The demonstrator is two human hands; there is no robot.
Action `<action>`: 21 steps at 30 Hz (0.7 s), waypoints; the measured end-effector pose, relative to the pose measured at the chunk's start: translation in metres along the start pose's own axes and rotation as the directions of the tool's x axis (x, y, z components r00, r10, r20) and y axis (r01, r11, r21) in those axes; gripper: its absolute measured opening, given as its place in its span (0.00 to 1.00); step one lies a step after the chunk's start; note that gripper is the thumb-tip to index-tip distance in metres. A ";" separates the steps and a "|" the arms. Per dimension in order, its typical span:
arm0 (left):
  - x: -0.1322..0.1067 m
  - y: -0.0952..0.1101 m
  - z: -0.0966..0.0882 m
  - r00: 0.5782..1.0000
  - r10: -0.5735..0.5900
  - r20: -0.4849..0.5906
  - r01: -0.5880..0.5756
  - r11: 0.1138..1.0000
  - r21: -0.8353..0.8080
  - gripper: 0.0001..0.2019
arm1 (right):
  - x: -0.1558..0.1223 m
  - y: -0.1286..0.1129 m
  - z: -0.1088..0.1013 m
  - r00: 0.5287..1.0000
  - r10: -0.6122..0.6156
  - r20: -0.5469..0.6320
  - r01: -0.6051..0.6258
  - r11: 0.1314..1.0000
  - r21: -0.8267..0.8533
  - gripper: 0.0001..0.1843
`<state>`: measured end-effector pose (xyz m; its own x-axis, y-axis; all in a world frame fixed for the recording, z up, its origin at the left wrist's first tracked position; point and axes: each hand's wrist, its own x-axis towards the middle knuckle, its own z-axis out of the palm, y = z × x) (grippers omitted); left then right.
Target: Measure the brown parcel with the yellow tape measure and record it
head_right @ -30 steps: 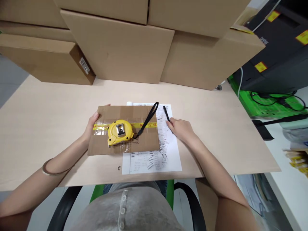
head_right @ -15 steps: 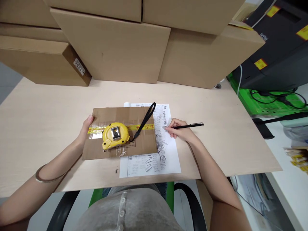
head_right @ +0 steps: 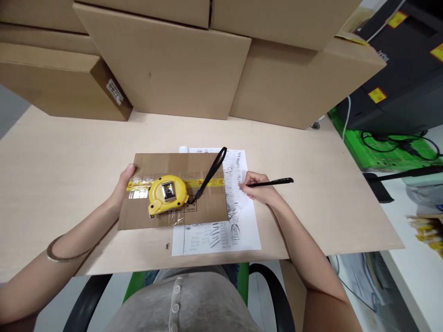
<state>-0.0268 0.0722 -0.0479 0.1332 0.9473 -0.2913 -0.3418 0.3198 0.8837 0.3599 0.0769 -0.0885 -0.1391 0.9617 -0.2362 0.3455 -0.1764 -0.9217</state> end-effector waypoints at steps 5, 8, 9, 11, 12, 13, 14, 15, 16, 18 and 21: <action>0.001 -0.002 0.000 0.995 0.099 0.016 -0.100 0.990 0.097 0.35 | -0.001 -0.003 0.001 1.000 -0.010 0.005 0.010 1.000 -0.020 0.24; 0.003 -0.003 0.000 0.992 0.124 0.028 -0.127 0.985 0.119 0.35 | -0.002 -0.003 0.002 1.000 -0.015 0.004 0.016 0.999 -0.033 0.24; 0.004 -0.003 -0.001 0.991 0.129 0.031 -0.132 0.984 0.123 0.35 | -0.002 -0.003 0.002 1.000 -0.017 0.001 0.017 0.999 -0.037 0.24; 0.004 -0.004 -0.001 0.990 0.133 0.040 -0.137 0.983 0.126 0.34 | -0.002 -0.002 0.002 1.000 -0.020 -0.002 0.020 0.999 -0.042 0.24; 0.004 -0.004 -0.001 0.990 0.134 0.040 -0.138 0.982 0.127 0.34 | -0.002 -0.002 0.002 1.000 -0.020 -0.002 0.020 0.999 -0.044 0.23; 0.004 -0.004 -0.001 0.990 0.133 0.039 -0.137 0.982 0.130 0.34 | -0.002 -0.001 0.001 1.000 -0.021 -0.001 0.021 0.999 -0.046 0.23; 0.004 -0.004 -0.001 0.991 0.132 0.036 -0.136 0.982 0.134 0.34 | -0.002 0.000 0.001 1.000 -0.023 -0.002 0.023 0.999 -0.047 0.23; 0.004 -0.003 -0.001 0.991 0.132 0.032 -0.135 0.981 0.138 0.34 | -0.002 0.000 0.001 1.000 -0.026 -0.003 0.026 0.998 -0.049 0.23; 0.003 -0.003 -0.001 0.991 0.133 0.027 -0.135 0.981 0.142 0.34 | -0.002 0.000 0.001 1.000 -0.030 -0.005 0.030 0.998 -0.050 0.22; 0.003 -0.003 -0.001 0.991 0.134 0.025 -0.136 0.980 0.145 0.33 | -0.002 0.001 0.002 0.999 -0.037 -0.008 0.036 0.998 -0.052 0.22; 0.002 -0.003 -0.001 0.991 0.133 0.029 -0.136 0.980 0.145 0.33 | -0.002 0.001 0.002 0.999 -0.039 -0.006 0.039 0.998 -0.055 0.22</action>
<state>-0.0263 0.0736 -0.0516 0.1138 0.9805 -0.1604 -0.2180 0.1822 0.9588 0.3585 0.0743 -0.0894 -0.1473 0.9691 -0.1980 0.3899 -0.1270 -0.9120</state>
